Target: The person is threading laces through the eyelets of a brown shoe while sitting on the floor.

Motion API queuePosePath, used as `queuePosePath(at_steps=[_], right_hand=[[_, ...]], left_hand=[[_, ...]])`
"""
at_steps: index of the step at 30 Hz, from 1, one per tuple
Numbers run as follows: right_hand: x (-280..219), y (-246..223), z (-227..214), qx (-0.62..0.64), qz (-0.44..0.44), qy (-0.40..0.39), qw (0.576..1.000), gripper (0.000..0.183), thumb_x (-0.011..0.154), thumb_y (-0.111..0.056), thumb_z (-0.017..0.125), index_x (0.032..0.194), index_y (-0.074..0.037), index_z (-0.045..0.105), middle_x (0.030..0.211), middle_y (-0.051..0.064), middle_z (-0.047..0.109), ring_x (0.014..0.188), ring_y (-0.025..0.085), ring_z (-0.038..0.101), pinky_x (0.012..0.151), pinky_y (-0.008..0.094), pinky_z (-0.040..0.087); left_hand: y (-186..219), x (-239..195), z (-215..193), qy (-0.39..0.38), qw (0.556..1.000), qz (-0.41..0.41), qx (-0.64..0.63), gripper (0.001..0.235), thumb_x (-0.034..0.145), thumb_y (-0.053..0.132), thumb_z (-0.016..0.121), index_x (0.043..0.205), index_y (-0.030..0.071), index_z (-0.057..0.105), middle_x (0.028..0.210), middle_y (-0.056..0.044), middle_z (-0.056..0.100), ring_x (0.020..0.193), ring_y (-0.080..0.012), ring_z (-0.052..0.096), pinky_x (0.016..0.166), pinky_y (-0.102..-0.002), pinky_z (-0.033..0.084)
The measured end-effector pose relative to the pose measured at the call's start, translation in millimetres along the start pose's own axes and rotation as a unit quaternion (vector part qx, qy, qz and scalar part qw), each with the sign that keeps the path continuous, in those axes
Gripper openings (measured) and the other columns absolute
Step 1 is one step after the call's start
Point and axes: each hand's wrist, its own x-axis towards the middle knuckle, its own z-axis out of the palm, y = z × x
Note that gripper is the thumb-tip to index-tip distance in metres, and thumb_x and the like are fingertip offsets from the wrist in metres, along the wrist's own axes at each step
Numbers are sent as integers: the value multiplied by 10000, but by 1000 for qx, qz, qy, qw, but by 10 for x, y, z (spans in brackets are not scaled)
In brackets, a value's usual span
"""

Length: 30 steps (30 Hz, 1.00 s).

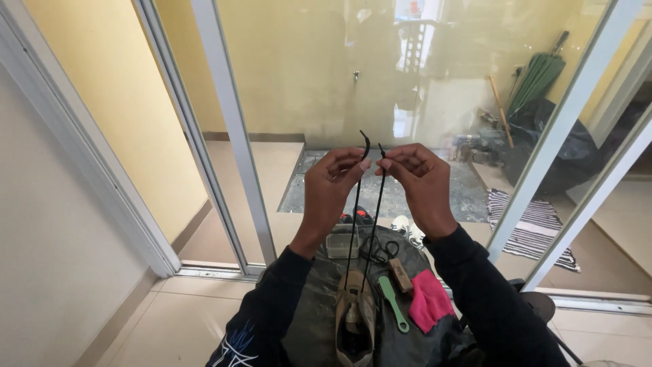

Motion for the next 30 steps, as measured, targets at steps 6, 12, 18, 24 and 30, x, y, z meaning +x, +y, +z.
queuePosePath(at_steps=[6,12,18,24,30], right_hand=[[-11,1,-1,14,-3,11,1000,141,950,-9,768,1050,32,677,910,188,765,819,222,764,822,368,645],[-13,137,-48,21,-20,17,999,128,967,-6,743,1040,22,641,927,193,773,838,234,772,829,390,650],[-24,92,-46,19,-10,24,999,111,983,-21,723,1047,3,636,942,181,784,843,216,774,849,369,644],[-35,86,-48,33,-3,26,999,118,989,-33,724,1042,-8,622,953,172,788,835,204,770,842,356,646],[-40,73,-35,25,-8,22,999,106,998,-33,715,1043,-6,623,968,192,786,840,203,766,826,360,645]], left_hand=[[-52,6,31,-2,1000,22,14,345,952,237,791,1246,69,729,1091,-191,770,1092,-313,743,936,-415,604],[-69,-27,65,-19,997,54,43,307,971,164,758,1251,43,728,1115,-212,768,1111,-358,737,948,-447,607],[-105,-47,76,-21,997,63,35,289,982,128,734,1259,46,726,1114,-205,772,1103,-358,741,938,-441,613],[-164,-64,103,-17,997,66,21,272,986,115,729,1252,62,725,1115,-182,779,1121,-326,737,941,-430,615],[-179,-67,78,-14,998,59,26,255,982,117,733,1230,57,732,1087,-182,783,1027,-299,768,876,-398,637]])
